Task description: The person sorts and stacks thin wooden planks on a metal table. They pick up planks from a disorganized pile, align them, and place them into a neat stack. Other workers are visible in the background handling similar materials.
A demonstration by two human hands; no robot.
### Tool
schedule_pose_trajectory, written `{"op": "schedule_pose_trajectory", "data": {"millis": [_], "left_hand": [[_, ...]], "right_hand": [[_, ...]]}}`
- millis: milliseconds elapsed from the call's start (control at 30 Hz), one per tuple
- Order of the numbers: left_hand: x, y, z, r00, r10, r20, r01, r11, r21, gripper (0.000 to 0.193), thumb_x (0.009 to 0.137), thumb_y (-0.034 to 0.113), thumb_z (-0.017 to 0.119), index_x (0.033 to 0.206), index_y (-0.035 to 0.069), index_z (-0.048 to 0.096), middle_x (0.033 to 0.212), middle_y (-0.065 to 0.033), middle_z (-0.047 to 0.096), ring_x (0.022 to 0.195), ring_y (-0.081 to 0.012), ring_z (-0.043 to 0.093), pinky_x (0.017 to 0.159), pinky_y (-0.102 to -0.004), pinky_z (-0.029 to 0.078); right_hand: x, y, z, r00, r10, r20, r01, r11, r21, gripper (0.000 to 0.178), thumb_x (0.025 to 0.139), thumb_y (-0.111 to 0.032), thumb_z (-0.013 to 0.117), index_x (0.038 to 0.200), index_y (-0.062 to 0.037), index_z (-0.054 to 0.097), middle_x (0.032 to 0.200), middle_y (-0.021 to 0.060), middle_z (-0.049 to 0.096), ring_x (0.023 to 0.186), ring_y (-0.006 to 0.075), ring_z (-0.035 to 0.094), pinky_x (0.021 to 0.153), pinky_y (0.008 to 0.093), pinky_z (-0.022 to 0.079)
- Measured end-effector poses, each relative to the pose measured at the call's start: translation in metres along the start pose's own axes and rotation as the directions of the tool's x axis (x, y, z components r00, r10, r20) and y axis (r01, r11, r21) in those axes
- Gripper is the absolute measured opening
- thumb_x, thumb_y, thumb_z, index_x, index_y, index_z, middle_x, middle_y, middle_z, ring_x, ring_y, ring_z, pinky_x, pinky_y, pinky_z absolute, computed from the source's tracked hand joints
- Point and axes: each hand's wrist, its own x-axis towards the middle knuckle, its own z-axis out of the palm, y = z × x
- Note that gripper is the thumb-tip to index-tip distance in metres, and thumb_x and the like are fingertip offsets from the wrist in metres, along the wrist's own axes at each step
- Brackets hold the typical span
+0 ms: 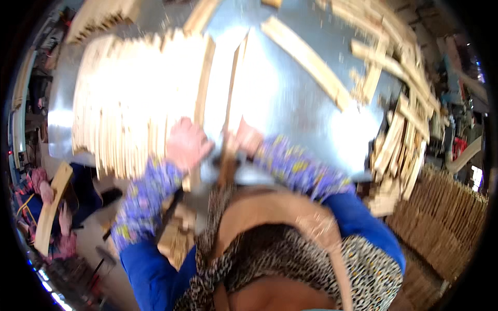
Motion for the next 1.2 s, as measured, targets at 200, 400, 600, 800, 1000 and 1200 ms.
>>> {"op": "schedule_pose_trajectory", "data": {"millis": [200, 400, 600, 800, 1000, 1200], "left_hand": [[0.02, 0.015, 0.098, 0.698, -0.321, -0.64, 0.172, 0.943, -0.286, 0.075, 0.088, 0.054, 0.076, 0.142, 0.004, 0.062, 0.141, -0.0273, 0.057, 0.132, -0.0428, 0.055, 0.122, -0.0619, 0.036], [0.008, 0.034, 0.064, 0.633, -0.285, -0.72, 0.1, 0.952, -0.289, 0.064, 0.079, 0.033, 0.081, 0.134, 0.004, 0.063, 0.13, -0.0213, 0.057, 0.126, -0.0412, 0.052, 0.114, -0.0602, 0.037], [0.035, 0.054, 0.048, 0.65, -0.35, -0.674, 0.177, 0.933, -0.314, 0.058, 0.082, 0.024, 0.081, 0.133, 0.002, 0.064, 0.137, -0.0236, 0.057, 0.132, -0.0429, 0.051, 0.115, -0.0596, 0.039], [0.127, 0.161, 0.039, 0.718, -0.657, -0.23, -0.028, 0.302, -0.953, 0.074, 0.104, 0.039, 0.068, 0.161, -0.003, 0.046, 0.154, -0.0319, 0.059, 0.139, -0.0471, 0.06, 0.118, -0.0515, 0.047], [0.206, 0.247, 0.044, 0.771, -0.545, 0.328, 0.036, -0.477, -0.878, 0.061, 0.102, 0.054, 0.072, 0.13, 0.0, 0.07, 0.1, -0.0133, 0.075, 0.091, -0.0291, 0.07, 0.077, -0.0438, 0.056], [0.101, 0.136, 0.13, 0.728, -0.665, -0.165, 0.684, 0.69, 0.238, 0.051, 0.102, 0.038, 0.075, 0.136, 0.003, 0.063, 0.11, -0.0188, 0.069, 0.101, -0.0331, 0.069, 0.085, -0.0441, 0.057]], "right_hand": [[-0.01, -0.097, 0.059, 0.843, 0.286, 0.455, -0.102, 0.916, -0.387, 0.05, 0.1, -0.037, 0.061, 0.134, -0.0003, 0.067, 0.119, 0.034, 0.071, 0.112, 0.0441, 0.072, 0.102, 0.0536, 0.056], [-0.008, -0.017, -0.153, 0.975, -0.131, -0.177, 0.002, 0.81, -0.587, 0.054, 0.08, -0.028, 0.077, 0.127, -0.0045, 0.065, 0.119, 0.0266, 0.071, 0.117, 0.0476, 0.064, 0.103, 0.0565, 0.053], [-0.004, 0.145, -0.36, 0.838, 0.183, -0.515, -0.505, 0.618, -0.603, 0.103, 0.081, -0.058, 0.082, 0.163, -0.0151, 0.037, 0.153, 0.0258, 0.052, 0.147, 0.0443, 0.049, 0.117, 0.0541, 0.049], [-0.025, 0.069, -0.311, 0.963, 0.27, -0.01, -0.269, 0.952, -0.15, 0.065, 0.1, -0.056, 0.066, 0.141, -0.0054, 0.068, 0.135, 0.0261, 0.073, 0.127, 0.0396, 0.069, 0.111, 0.0473, 0.054], [-0.081, 0.106, -0.265, 0.969, 0.102, 0.227, -0.057, 0.978, -0.199, 0.083, 0.102, -0.076, 0.058, 0.151, -0.0088, 0.066, 0.134, 0.0226, 0.075, 0.122, 0.0378, 0.072, 0.108, 0.0468, 0.055], [-0.095, 0.182, -0.453, 0.769, 0.065, -0.636, -0.479, 0.717, -0.506, 0.088, 0.085, -0.051, 0.085, 0.152, -0.0023, 0.056, 0.141, 0.0298, 0.065, 0.137, 0.048, 0.056, 0.118, 0.0556, 0.043]]}}
